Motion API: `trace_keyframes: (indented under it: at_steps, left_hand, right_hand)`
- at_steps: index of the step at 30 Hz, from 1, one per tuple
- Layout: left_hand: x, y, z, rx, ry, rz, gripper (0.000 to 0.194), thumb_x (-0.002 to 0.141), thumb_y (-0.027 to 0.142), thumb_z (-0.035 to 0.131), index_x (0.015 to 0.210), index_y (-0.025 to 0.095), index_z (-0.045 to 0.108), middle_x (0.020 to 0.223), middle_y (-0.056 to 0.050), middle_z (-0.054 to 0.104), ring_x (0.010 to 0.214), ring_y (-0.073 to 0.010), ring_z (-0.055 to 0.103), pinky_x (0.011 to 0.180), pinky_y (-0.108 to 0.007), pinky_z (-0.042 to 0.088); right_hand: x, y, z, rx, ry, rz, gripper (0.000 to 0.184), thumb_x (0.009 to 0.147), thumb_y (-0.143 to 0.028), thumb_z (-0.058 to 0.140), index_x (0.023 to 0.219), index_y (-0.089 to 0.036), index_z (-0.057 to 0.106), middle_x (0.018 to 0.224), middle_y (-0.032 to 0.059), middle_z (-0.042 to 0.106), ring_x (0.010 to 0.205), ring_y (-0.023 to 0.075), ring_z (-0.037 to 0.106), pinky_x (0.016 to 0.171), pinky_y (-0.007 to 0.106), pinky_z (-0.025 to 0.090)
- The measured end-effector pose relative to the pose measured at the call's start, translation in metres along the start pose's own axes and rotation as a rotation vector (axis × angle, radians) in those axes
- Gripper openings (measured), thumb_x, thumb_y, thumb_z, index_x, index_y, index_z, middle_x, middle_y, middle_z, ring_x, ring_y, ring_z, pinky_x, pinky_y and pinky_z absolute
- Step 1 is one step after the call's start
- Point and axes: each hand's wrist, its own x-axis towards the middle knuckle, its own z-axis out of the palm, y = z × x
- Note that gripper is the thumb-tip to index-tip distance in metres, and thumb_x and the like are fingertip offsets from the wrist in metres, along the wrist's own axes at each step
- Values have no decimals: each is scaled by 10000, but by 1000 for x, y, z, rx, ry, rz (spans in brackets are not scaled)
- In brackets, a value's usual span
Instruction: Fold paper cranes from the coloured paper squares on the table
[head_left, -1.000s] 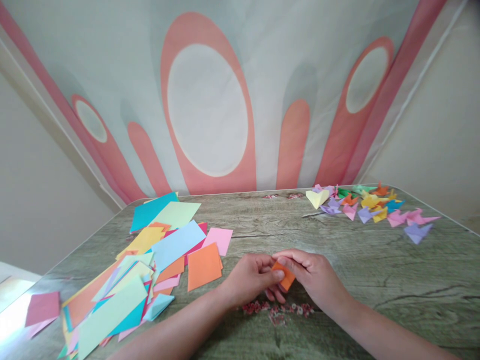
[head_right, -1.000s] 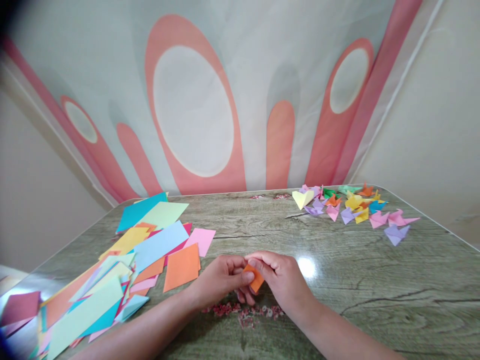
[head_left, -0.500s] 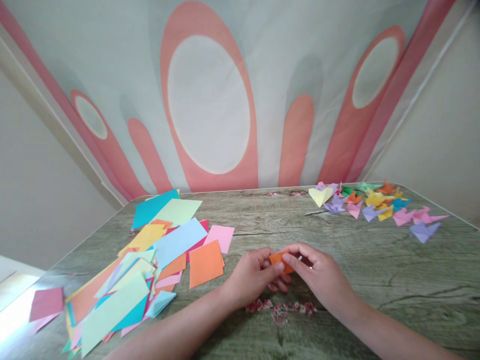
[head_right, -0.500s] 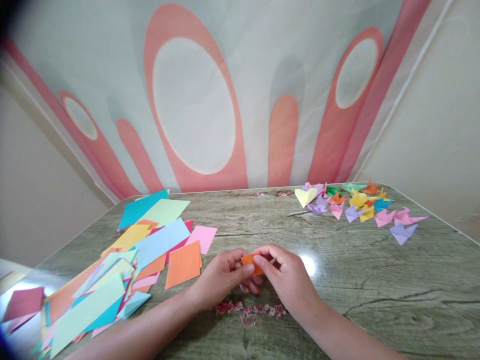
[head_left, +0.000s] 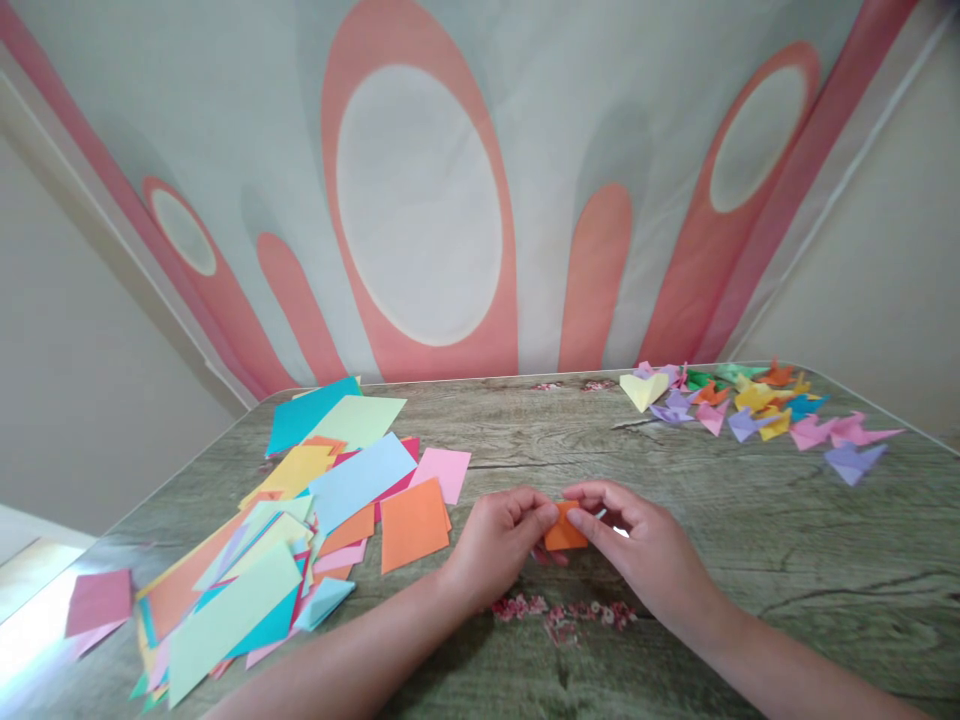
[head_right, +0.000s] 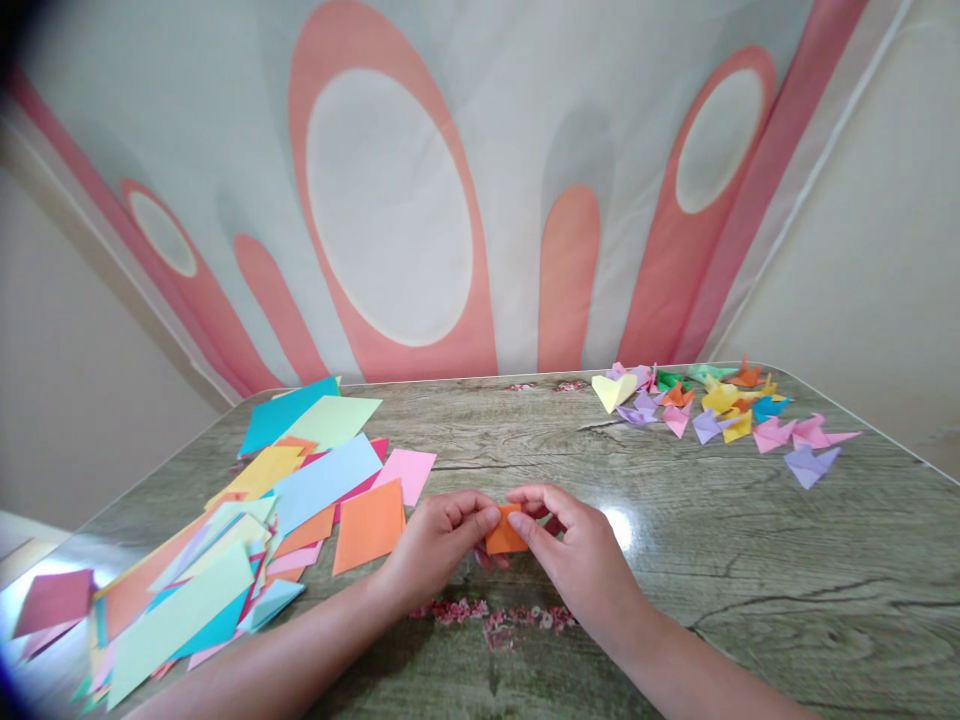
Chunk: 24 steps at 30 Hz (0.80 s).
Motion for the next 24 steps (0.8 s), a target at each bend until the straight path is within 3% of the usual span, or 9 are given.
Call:
trace_keyframes:
  at_steps: [5,9,17,21,24]
  left_hand:
    - [-4,3,-4,357,17,108,361,926,395,444,737,161,644,644,0,628,627,-132,582,597,-205,415]
    - [-5,5,-4,438,2,127,364,927,378,441,715,158,640,632,5,622,613,-124,568,580,-201,387]
    - [-2,0,-6,146,-80,-19,340,875,450,509,763,159,645,673,-25,708,616,-154,642,602,-223,468]
    - [1,-1,-6,34,-87,-76,346,829,476,570,732,151,632,638,-33,702,580,-156,641,585,-235,486]
    - [3,-1,-7,-20,-52,-91,338,822,465,589,711,147,618,615,-34,697,563,-155,641,574,-239,487]
  right_hand:
    - [1,-4,-3,-57,-43,-22,189,861,-355,547,803,-222,668,761,4,693,730,179,628,646,255,473]
    - [0,-5,-4,-112,-24,-74,207,882,-338,519,763,-219,640,716,-8,667,696,169,608,624,246,442]
    - [0,-4,-3,-157,16,-110,202,883,-338,522,766,-228,645,730,-2,687,706,179,626,645,260,442]
    - [1,-3,-3,-124,18,-64,220,886,-365,527,766,-225,647,725,-3,683,698,176,620,633,257,441]
    - [1,-3,-3,-44,-15,-47,235,899,-409,514,871,-219,649,802,4,695,739,171,627,662,252,454]
